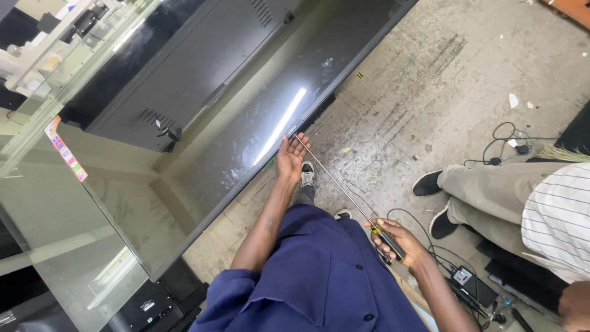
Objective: Using a screwdriver to inspect and probe internal components of a television panel frame on a repair bench.
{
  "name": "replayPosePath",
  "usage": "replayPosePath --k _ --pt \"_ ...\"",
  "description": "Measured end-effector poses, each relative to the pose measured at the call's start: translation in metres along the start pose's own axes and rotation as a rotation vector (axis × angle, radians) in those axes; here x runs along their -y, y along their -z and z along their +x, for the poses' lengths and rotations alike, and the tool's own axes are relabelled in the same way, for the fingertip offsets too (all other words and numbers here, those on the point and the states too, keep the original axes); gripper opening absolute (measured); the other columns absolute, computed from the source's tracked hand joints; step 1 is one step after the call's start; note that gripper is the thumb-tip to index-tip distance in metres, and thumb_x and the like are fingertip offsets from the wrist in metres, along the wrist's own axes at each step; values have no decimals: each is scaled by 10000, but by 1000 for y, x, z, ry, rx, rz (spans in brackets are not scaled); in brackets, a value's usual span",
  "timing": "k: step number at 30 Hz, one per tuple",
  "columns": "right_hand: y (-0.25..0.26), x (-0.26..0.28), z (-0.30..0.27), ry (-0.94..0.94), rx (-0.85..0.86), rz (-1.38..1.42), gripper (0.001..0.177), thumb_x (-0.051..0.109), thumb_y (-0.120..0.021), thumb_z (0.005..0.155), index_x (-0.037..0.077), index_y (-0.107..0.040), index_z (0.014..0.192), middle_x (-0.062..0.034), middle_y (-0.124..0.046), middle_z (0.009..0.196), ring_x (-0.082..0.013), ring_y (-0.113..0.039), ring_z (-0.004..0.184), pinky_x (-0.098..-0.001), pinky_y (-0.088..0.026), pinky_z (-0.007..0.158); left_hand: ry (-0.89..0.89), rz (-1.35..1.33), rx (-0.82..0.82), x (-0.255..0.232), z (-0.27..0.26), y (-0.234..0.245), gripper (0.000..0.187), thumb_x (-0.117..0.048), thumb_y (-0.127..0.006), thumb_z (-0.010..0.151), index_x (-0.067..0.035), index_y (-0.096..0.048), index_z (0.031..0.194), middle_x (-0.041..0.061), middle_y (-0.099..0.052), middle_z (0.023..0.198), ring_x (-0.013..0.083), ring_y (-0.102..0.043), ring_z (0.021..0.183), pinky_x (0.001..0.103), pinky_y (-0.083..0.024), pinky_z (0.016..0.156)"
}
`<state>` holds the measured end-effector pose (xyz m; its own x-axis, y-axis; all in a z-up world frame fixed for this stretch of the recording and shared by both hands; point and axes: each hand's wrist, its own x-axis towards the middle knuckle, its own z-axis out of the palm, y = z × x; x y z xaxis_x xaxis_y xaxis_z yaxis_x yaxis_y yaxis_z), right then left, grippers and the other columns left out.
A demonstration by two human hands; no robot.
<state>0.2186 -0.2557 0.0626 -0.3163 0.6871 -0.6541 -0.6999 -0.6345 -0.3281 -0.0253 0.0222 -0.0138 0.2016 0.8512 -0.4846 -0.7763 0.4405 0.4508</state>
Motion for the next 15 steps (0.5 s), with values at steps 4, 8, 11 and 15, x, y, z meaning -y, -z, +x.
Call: replayPosePath --k 4,8,11,15 --pt "-16 10 -21 69 -54 -144 359 215 -524 965 -106 -600 1106 -171 -501 604 -149 -433 337 -247 -334 221 -33 71 -102 -13 -33 -35 463 -373 -612 912 11 -603 1170 181 -679 1166 300 -661 1065 424 -545 939" --pt "-30 17 -26 159 -164 -234 371 225 -518 965 -88 -631 1129 -177 -548 617 -151 -471 376 -244 -381 263 42 175 -19 -3 -42 -24 463 -336 -577 926 -27 -568 1270 148 -660 1225 288 -657 1074 410 -543 927" --pt "-38 22 -7 197 -170 -361 412 263 -533 943 -74 -662 1140 -203 -602 623 -170 -497 376 -260 -391 278 78 327 109 -11 -68 -41 419 -278 -553 928 -33 -570 1268 143 -674 1195 272 -675 1010 398 -559 862" --pt "-38 42 49 153 10 -397 489 233 -566 890 -134 -635 1206 -301 -658 679 -281 -575 418 -327 -436 394 65 402 423 -52 -105 -81 453 -281 -512 968 10 -569 1310 182 -694 1137 269 -709 925 389 -600 797"
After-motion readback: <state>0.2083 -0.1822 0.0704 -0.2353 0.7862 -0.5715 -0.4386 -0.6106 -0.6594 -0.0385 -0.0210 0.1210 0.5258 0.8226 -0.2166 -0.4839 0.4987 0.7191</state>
